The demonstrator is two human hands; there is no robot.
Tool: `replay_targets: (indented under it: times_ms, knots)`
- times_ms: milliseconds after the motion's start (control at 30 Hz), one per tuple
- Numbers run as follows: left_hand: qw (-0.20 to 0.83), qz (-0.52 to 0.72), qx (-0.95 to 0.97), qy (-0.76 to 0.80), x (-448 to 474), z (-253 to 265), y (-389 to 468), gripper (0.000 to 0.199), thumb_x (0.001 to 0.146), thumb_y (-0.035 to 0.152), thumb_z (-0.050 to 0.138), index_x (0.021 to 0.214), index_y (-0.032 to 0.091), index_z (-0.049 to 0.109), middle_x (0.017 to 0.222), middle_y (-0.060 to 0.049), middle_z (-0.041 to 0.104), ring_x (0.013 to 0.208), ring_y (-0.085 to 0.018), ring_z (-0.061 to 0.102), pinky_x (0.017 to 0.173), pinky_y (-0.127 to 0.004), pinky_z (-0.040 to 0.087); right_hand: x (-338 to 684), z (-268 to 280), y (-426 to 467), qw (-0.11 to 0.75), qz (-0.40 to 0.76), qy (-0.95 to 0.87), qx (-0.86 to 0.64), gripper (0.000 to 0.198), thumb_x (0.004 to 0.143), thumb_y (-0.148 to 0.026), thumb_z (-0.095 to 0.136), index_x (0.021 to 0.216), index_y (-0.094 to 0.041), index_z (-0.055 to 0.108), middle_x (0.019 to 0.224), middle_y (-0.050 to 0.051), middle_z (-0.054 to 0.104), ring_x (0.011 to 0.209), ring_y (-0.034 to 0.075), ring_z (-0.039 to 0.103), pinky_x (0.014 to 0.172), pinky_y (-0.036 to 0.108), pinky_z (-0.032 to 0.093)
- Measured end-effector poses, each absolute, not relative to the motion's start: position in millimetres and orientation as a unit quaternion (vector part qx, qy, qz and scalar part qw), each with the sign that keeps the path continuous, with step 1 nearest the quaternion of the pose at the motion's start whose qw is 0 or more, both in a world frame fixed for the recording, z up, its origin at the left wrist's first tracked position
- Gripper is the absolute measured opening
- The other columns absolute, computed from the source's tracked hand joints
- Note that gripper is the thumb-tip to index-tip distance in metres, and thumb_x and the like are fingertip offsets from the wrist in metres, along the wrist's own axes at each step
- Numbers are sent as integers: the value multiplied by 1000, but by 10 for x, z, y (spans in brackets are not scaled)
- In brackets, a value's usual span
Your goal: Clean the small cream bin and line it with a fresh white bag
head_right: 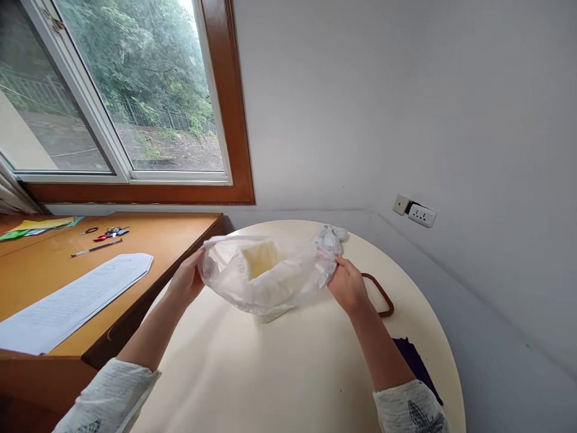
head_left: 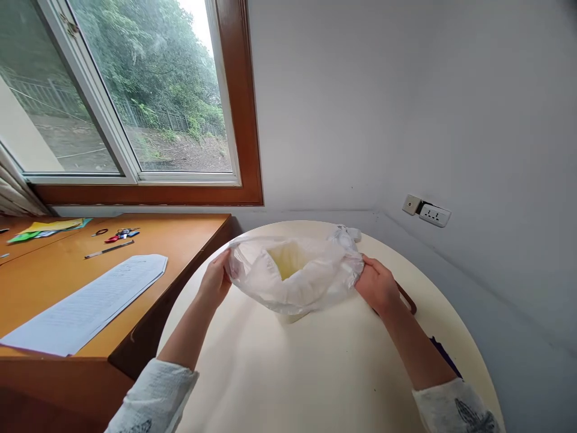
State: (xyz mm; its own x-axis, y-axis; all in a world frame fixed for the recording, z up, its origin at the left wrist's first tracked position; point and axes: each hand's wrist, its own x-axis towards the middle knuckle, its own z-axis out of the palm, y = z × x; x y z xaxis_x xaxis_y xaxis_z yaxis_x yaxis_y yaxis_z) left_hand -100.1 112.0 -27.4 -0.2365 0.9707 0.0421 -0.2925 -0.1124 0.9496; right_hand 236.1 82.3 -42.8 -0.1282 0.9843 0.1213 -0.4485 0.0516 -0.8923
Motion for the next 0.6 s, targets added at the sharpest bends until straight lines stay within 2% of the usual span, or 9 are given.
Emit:
replay_targets:
  times_ms: [133, 300, 433, 600]
  knots:
    - [536, 698, 341, 330, -1016, 14, 1093, 22, 71, 28, 63, 88, 14, 65, 73, 0, 64, 61, -11, 58, 54, -19, 46, 2355, -216, 850, 632, 625, -396, -230, 39, 81, -32, 36, 115, -22, 52, 116, 6, 60, 107, 22, 55, 92, 44, 43]
    - [539, 728, 346, 243, -1049, 212, 1039, 14, 77, 24, 60, 87, 15, 65, 76, 1, 67, 65, -10, 60, 60, -19, 51, 2373, -10, 857, 651, 640, -369, -173, 36, 78, -26, 38, 109, -22, 56, 114, 4, 61, 106, 22, 56, 92, 43, 44]
    - [517, 756, 324, 235, -1117, 243, 998, 9, 76, 22, 63, 81, 15, 65, 74, 2, 67, 66, -8, 61, 63, -15, 51, 2433, 57, 852, 656, 621, -385, -189, 35, 77, -30, 35, 102, -22, 58, 111, 5, 63, 104, 23, 57, 89, 45, 45]
    - [512, 705, 384, 307, -1328, 164, 812, 15, 68, 23, 70, 79, 13, 67, 65, 2, 62, 57, -7, 55, 51, -13, 48, 2617, -11, 723, 646, 575, -437, -247, 29, 76, -34, 35, 89, -23, 58, 97, 7, 65, 95, 26, 59, 81, 47, 47]
